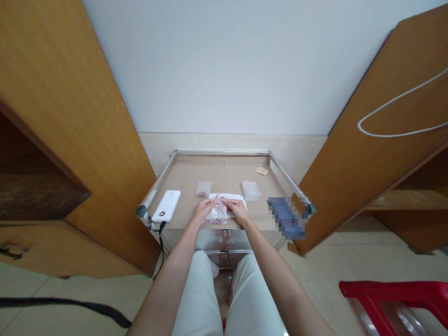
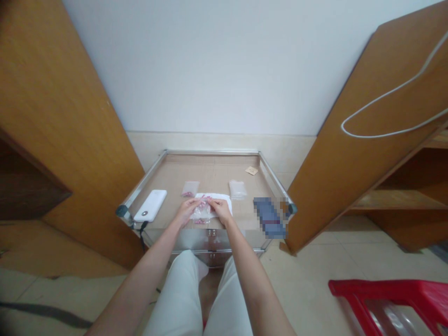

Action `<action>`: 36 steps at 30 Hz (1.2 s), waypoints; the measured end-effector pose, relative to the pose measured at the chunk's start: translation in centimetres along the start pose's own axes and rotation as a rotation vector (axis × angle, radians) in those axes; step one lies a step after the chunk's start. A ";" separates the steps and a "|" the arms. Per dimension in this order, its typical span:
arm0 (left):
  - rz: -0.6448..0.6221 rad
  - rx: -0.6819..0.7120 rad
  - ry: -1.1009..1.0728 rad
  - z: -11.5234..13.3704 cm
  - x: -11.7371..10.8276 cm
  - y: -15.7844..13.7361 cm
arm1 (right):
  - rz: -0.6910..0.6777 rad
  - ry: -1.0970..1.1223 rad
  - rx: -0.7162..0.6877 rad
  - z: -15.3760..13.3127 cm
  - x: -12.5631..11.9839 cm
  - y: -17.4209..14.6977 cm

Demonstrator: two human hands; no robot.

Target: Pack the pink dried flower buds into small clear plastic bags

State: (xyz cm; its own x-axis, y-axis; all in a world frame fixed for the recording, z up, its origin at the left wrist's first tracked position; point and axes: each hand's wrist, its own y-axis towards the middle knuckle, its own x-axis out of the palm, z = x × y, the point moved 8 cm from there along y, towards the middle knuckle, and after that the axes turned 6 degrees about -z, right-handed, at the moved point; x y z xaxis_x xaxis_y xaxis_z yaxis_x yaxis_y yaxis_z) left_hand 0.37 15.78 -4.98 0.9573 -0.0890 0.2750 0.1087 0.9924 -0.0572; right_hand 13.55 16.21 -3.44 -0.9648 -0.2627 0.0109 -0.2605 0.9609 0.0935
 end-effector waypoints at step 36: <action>-0.062 0.023 0.215 0.7 0.6 -0.4 | -0.067 -0.099 -0.012 -0.1 0.9 0.0</action>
State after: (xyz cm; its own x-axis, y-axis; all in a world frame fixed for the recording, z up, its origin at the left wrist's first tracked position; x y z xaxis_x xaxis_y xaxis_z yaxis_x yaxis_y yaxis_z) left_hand 0.73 15.34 -4.10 0.9843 -0.1634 0.0661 0.1653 0.9860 -0.0238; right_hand 12.65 15.99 -3.32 -0.9442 -0.3155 -0.0942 -0.3245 0.9403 0.1030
